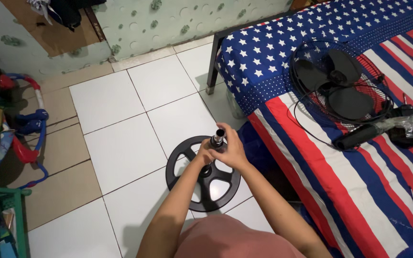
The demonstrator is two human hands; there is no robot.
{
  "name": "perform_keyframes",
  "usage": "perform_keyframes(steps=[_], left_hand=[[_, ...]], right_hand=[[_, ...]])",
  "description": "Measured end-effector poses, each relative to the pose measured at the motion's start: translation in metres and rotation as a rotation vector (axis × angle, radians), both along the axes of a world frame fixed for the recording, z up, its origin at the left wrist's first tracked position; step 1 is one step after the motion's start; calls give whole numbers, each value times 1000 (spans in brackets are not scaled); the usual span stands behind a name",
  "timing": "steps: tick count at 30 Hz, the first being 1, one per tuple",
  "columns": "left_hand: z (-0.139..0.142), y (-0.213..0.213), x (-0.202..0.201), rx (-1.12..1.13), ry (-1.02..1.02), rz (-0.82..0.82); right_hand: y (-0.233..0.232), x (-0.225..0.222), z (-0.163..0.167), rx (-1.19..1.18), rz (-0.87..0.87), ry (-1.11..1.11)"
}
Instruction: The person assembles a pedestal fan on a bed. They attach the vertical pole to the round base, tighten a screw with a screwdriver, fit a plastic ring onto the pole, and thread the pole through the base hub, handling the fan head and base parts.
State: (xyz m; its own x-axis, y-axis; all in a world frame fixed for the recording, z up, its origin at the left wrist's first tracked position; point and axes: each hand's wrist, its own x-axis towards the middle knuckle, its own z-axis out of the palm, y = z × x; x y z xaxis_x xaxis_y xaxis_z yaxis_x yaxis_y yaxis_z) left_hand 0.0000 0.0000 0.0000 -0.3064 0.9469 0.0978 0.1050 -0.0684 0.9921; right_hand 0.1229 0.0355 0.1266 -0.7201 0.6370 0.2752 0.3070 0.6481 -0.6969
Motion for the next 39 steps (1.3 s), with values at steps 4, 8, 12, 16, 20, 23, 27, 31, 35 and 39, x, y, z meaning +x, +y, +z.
perform_keyframes(steps=[4,8,12,16,20,23,27,31,35,39], left_hand=[[1,-2,1,-33,64,34],[0,1,-2,-42,322,68],[-2,-1,-1,-158,202,66],[0,2,0,-244,157,53],[-2,-1,-1,-115,208,85],[-2,0,0,-159,267,77],[-2,-3,1,-92,184,110],[-1,-4,2,-95,118,109],[-4,-4,1,-73,135,103],[-12,-2,3,-94,179,151]], right_hand=[[1,-2,-10,-14,-61,-20],[7,-3,-18,-127,28,230],[8,0,-10,-270,12,308],[6,2,13,-326,76,462],[12,7,31,-465,143,634],[24,13,34,-721,157,754],[40,25,25,-1131,251,955],[48,28,13,-1403,194,983],[50,33,8,-1495,271,987],[50,56,6,-1407,158,936]])
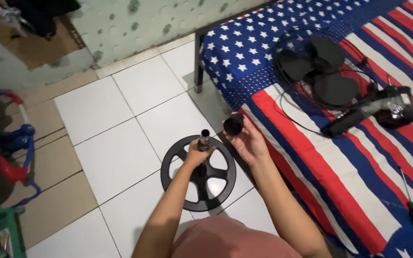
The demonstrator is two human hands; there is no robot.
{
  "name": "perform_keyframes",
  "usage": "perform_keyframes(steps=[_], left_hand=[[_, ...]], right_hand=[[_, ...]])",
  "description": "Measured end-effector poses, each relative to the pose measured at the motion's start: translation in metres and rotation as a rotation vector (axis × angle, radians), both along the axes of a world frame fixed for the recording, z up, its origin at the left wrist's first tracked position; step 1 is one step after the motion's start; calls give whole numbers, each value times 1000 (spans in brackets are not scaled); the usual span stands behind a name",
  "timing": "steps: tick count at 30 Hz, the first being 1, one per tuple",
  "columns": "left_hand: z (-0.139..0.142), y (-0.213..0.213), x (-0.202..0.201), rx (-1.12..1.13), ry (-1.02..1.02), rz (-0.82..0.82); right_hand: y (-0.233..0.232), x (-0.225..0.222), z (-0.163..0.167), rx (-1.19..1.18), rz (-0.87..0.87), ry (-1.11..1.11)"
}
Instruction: The person assembles a pedestal fan on a bed. They attach the vertical pole to the round base, tighten a screw with a screwdriver, fit a plastic ring onto the pole, and thread the pole through the base hub, handling the fan head and base parts.
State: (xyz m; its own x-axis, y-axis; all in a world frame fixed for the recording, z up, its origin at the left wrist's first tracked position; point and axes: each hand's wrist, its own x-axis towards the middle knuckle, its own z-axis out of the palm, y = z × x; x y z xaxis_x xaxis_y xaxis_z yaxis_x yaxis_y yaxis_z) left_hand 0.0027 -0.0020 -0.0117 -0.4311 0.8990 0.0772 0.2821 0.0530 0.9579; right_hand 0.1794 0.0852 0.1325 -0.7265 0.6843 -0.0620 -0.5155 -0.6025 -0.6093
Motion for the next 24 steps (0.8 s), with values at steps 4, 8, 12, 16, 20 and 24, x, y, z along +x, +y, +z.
perform_keyframes(steps=[4,8,12,16,20,24], left_hand=[[-6,-1,5,177,-159,31],[16,-12,11,364,-53,66],[59,-22,20,357,-40,157],[99,-16,33,560,221,285],[124,-8,52,669,303,394],[130,-4,71,585,298,471]], right_hand=[[12,40,-10,4,-122,-108],[30,98,-33,50,-230,-64],[55,159,-54,-89,-452,-87],[84,214,-62,-54,-615,-126],[107,266,-66,-35,-725,-105],[145,323,-70,-62,-882,-131]])
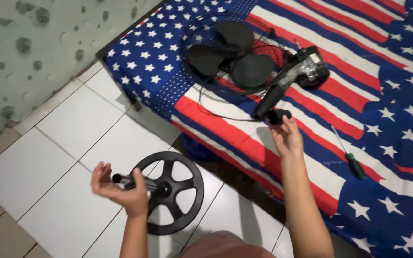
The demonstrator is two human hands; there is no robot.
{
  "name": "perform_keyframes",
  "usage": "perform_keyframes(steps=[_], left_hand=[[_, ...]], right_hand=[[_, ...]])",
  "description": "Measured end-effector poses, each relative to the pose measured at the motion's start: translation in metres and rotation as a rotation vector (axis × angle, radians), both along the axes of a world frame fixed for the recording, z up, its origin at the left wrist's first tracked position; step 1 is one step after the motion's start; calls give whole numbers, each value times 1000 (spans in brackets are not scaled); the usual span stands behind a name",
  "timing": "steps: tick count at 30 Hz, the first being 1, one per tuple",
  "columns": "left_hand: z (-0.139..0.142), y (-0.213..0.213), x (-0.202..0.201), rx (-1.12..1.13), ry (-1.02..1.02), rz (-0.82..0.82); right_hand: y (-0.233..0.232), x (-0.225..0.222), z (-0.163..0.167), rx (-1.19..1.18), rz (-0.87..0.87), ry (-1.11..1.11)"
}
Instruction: The person assembles a pedestal fan on a bed. They attach the vertical pole to the round base, tighten a screw with a screwdriver, fit a plastic ring onto the pole, and thread the pole through the base hub, handling the fan head and base parts.
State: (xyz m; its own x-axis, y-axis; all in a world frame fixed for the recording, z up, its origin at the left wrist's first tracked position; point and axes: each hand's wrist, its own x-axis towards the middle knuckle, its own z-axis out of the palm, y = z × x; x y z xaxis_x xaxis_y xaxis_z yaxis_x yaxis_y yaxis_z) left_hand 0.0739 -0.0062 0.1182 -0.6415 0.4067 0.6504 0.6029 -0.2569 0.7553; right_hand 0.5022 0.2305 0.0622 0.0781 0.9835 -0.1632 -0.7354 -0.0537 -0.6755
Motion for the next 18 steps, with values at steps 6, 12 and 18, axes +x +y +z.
perform_keyframes(steps=[6,12,18], left_hand=[[-16,10,4,-24,-123,44],[-36,15,-6,39,-162,45],[-41,20,-9,-25,-107,197]], right_hand=[[88,75,-1,-114,-266,-208],[152,102,4,-164,-265,-375],[187,92,5,109,-403,-731]])
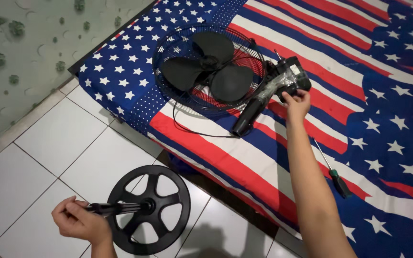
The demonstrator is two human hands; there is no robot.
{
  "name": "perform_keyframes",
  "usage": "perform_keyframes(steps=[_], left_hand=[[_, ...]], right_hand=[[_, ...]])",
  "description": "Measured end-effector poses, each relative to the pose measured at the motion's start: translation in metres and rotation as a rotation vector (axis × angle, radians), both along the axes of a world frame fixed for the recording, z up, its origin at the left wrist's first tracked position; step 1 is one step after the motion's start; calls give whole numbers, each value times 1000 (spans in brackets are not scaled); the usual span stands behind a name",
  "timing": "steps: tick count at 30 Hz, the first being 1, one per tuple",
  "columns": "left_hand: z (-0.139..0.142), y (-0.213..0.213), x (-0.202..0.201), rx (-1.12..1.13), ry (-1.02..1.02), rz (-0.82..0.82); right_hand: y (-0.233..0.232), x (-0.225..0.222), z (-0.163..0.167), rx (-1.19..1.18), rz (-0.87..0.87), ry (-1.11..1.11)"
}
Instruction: The person assembles a pedestal fan on a bed. They attach the vertical pole to the round base, tighten a screw with a screwdriver, fit a plastic ring onto the pole, and thread the pole through the base hub, handling the fan head and base parts.
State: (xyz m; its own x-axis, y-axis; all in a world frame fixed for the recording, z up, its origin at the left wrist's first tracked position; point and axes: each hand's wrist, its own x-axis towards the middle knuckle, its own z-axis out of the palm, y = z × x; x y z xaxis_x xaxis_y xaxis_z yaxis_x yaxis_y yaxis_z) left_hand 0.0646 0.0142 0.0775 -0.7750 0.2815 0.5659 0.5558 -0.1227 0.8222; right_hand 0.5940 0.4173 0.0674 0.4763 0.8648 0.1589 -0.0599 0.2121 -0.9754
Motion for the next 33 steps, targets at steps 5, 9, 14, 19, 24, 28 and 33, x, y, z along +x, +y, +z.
perform_keyframes(steps=[5,9,14,19,24,28,33], left_hand=[[-7,4,-1,-61,66,89],[-11,9,-3,-51,127,127],[-14,4,-7,31,79,25],[-30,-11,-25,6,-134,-148],[-66,-13,-42,-157,-503,-443],[-84,-8,-44,-164,-420,-483],[-68,2,-49,-20,-416,-411]], right_hand=[[-10,-16,-16,42,-185,-582],[-13,-26,-27,-66,-247,-720],[-10,-25,-46,19,-218,-703],[-24,-20,-57,130,-217,-654],[-107,-59,-64,163,-1,-517],[-182,-115,-57,92,191,-421],[-262,-179,-48,9,323,-533]])
